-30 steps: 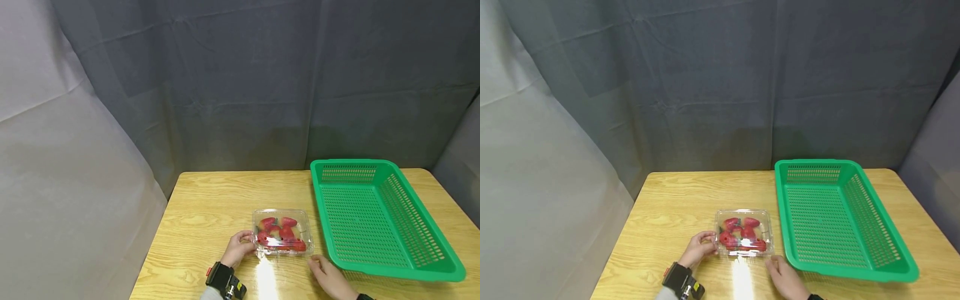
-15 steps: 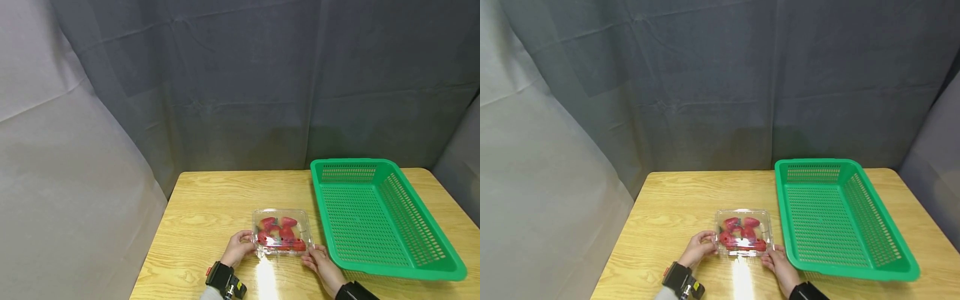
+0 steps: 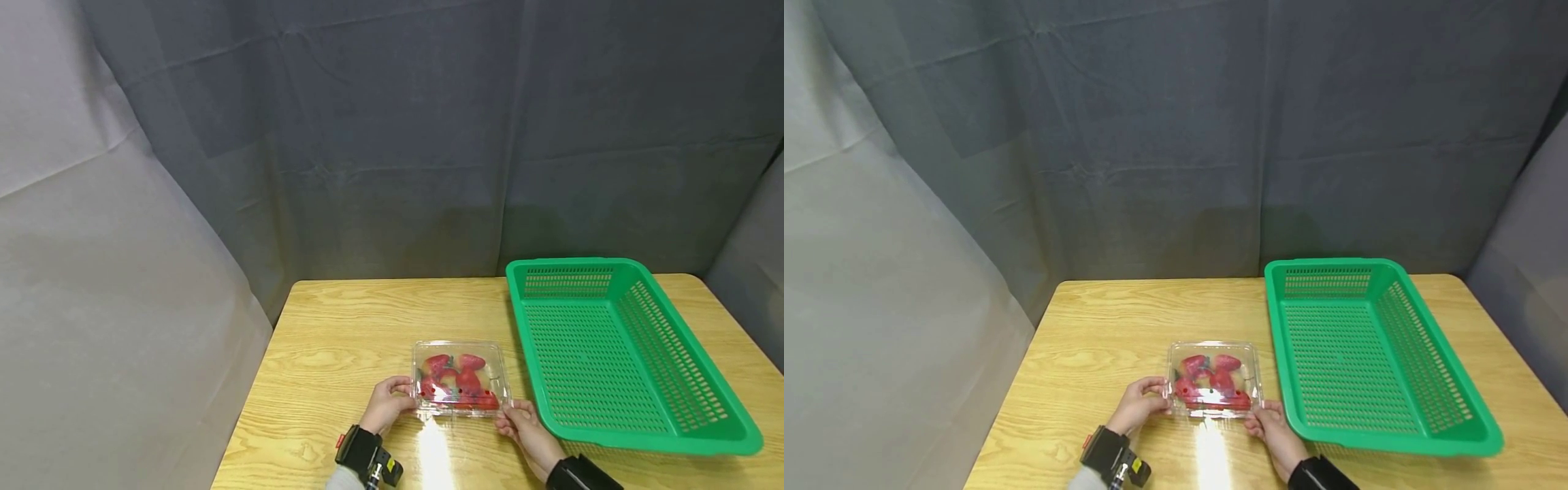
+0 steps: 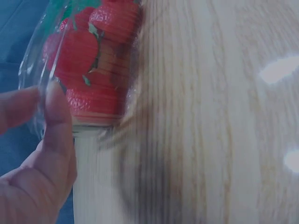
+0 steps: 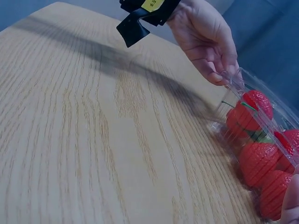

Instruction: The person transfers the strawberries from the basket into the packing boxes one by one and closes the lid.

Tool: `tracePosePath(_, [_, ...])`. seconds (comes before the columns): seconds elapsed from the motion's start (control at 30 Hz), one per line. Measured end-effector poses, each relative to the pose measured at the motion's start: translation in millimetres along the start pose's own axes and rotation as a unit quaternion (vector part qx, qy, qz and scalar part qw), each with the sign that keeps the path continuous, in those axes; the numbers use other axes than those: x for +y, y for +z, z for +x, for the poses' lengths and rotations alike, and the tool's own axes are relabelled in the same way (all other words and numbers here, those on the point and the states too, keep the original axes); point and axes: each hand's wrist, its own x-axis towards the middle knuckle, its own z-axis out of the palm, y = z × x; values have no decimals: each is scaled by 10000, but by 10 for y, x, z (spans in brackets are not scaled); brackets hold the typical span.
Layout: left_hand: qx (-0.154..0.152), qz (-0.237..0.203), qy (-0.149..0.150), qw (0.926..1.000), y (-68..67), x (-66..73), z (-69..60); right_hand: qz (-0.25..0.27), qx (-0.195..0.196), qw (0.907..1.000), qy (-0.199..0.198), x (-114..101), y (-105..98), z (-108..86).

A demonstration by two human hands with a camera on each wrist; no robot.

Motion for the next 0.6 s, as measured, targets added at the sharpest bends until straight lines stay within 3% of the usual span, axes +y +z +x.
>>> tracePosePath(0.1, [46,63,-151,9999,31,87,-18,-7,-7,10000,-18,-3,-4,4])
tracePosePath(0.17, [141,98,-405,9990,60,177,-41,6,-10,10000,-12,-10,-3,6])
tracePosePath(0.27, [93,91,-394,9991,83,278,-95,-9,-34,10000,24,-16,-4,6])
tracePosePath(0.43, [29,4,-516,9987,61,215,-56,-334,51,9994,107,-9,-10,-53])
tracePosePath(0.53, [4,-58,-604,9982,33,115,-9,-963,223,9951,-3,4,-2,-152])
tracePosePath(0.6, [7,-36,-633,9980,15,53,16,-1610,97,9868,-106,0,-3,-235])
